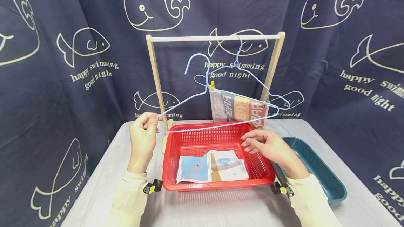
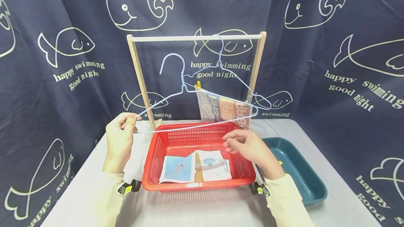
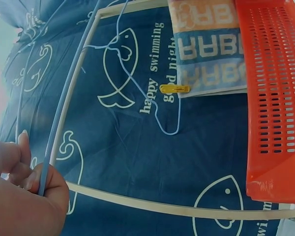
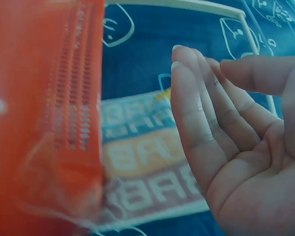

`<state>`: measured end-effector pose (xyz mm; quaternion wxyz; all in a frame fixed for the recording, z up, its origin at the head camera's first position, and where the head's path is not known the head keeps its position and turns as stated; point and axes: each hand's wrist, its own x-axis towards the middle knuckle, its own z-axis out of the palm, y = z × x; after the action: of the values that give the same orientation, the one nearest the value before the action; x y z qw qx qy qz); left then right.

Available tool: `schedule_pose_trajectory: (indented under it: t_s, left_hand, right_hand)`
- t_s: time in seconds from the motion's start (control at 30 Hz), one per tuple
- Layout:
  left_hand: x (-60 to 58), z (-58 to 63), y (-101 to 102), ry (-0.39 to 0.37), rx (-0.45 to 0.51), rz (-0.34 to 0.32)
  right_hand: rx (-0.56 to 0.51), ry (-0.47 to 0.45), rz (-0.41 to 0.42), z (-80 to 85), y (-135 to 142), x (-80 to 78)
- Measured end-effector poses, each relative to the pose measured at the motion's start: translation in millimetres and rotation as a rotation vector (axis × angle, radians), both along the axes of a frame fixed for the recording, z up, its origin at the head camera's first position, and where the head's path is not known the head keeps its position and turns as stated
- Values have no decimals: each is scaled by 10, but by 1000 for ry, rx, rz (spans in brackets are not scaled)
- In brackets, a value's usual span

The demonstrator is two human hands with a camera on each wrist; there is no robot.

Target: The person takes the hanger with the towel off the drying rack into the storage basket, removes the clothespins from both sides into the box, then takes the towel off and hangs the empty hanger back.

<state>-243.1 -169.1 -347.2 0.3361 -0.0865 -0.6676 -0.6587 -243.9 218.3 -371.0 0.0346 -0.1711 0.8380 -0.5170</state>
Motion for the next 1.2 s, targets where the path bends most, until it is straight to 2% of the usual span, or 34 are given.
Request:
schedule_pose_trajectory:
  t_s: [0.17,0.37,0.67,0.87,1.0,1.2]
  left_hand:
    - [3,-3,-6,-7,-10,0]
    - [5,-9,0,-8,-9,-4]
    - [2,-15,6,-8,-33,-9]
    - [-2,-23,7,-18,-60,-18]
    - [-7,-30,17,-20,-69,-19]
    - [-6,-40,41,-33,-85,-21]
  right_hand:
    - [11,50,-75,97,177,25]
    - [-33,152,-161,217,373,98]
    - [102,405,-505,380,526,260]
    - [74,559,-644,449,478,323]
    - [26,658,-674,470,426,335]
    - [-46,797,-588,474,348,355]
